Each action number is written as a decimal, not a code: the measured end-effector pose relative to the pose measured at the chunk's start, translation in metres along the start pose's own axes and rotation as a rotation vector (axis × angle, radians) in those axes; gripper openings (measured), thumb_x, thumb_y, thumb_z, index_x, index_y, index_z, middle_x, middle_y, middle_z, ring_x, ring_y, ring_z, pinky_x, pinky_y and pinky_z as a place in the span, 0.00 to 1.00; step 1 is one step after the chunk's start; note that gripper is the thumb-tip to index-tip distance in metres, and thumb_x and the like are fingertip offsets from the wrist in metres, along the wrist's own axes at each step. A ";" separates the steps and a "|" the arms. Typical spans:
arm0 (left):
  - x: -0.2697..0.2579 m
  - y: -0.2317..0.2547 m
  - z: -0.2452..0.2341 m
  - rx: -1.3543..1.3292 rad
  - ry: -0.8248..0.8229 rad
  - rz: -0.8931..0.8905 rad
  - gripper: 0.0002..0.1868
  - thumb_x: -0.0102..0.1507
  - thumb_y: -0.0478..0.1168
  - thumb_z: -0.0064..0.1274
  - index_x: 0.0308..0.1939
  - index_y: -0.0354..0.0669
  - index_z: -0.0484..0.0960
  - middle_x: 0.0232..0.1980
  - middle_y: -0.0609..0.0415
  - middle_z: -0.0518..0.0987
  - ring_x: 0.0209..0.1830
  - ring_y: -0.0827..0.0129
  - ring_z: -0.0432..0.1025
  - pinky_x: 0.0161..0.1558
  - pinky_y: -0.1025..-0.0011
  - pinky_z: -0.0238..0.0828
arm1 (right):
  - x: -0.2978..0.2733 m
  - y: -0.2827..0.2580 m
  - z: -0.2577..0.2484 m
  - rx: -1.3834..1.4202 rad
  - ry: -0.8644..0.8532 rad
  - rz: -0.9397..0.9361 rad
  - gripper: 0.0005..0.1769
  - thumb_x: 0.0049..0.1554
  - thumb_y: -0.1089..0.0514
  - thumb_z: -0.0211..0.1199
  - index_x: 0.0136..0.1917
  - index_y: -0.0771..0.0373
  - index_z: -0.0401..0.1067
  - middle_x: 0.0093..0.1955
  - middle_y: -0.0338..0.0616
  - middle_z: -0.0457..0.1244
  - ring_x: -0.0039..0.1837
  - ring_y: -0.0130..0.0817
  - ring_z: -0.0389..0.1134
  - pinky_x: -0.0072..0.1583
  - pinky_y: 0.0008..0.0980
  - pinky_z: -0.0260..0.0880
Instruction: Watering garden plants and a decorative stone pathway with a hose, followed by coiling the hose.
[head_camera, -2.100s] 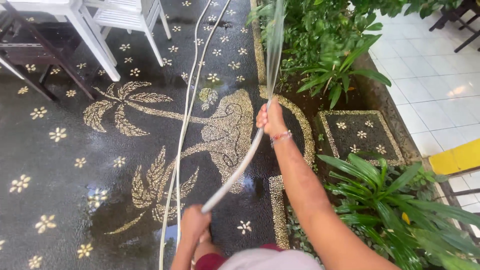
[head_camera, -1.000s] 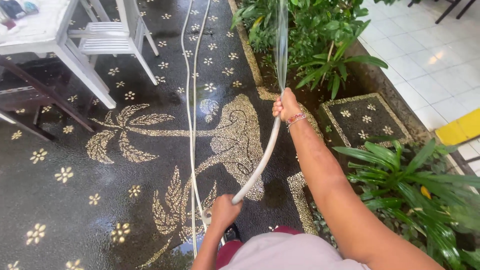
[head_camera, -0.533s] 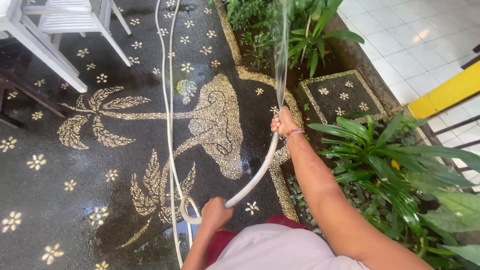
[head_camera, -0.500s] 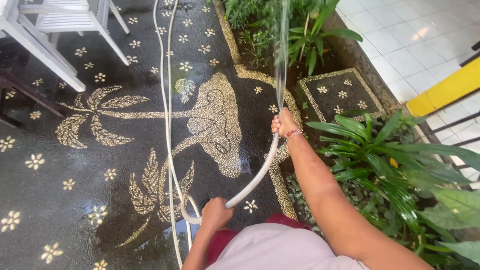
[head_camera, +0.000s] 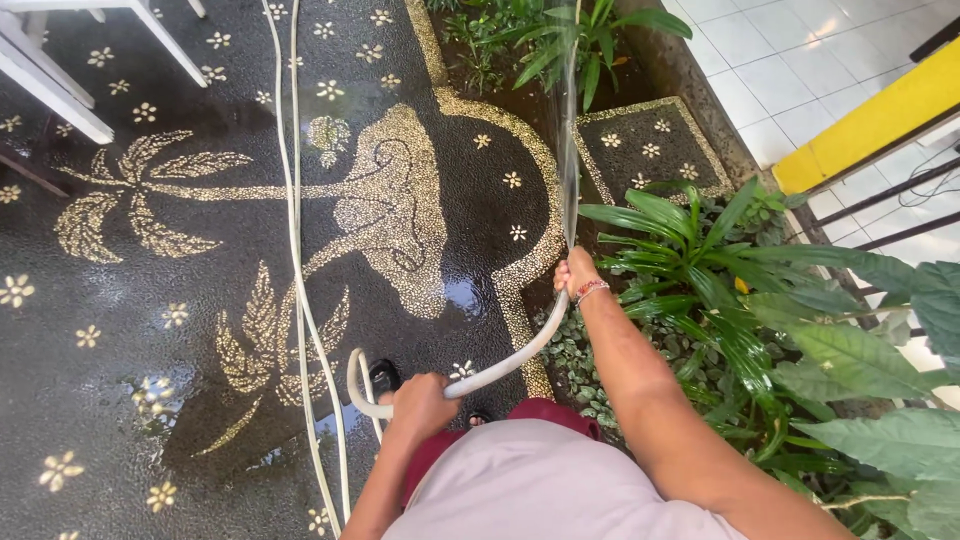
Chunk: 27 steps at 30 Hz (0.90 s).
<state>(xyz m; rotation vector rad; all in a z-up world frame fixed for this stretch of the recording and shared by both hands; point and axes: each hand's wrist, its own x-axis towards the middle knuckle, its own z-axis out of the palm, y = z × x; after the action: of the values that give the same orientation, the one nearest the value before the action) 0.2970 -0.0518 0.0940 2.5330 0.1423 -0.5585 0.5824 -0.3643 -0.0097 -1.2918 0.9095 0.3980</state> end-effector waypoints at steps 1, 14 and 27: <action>0.002 0.000 0.002 0.017 -0.044 -0.022 0.16 0.53 0.53 0.57 0.34 0.48 0.89 0.36 0.42 0.84 0.45 0.42 0.80 0.48 0.51 0.77 | 0.008 0.009 -0.006 -0.064 0.041 -0.003 0.27 0.63 0.38 0.27 0.32 0.54 0.54 0.23 0.28 0.45 0.19 0.23 0.47 0.24 0.31 0.51; 0.002 -0.001 -0.064 0.015 -0.066 -0.034 0.15 0.51 0.37 0.53 0.38 0.48 0.91 0.32 0.51 0.85 0.27 0.60 0.75 0.66 0.58 0.50 | -0.010 0.012 0.045 0.036 0.065 0.107 0.19 0.64 0.54 0.36 0.31 0.54 0.55 0.21 0.32 0.47 0.21 0.25 0.43 0.25 0.28 0.43; 0.116 -0.135 -0.177 -0.197 0.218 -0.126 0.13 0.51 0.47 0.55 0.32 0.47 0.89 0.29 0.46 0.84 0.28 0.50 0.77 0.37 0.60 0.74 | -0.013 -0.143 0.328 0.142 -0.281 -0.100 0.24 0.65 0.43 0.33 0.31 0.52 0.54 0.22 0.31 0.46 0.22 0.23 0.43 0.26 0.27 0.42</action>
<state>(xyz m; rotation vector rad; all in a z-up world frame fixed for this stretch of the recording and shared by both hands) 0.4379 0.1543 0.1166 2.3961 0.4185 -0.2978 0.7918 -0.0936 0.0938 -1.1134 0.6227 0.4172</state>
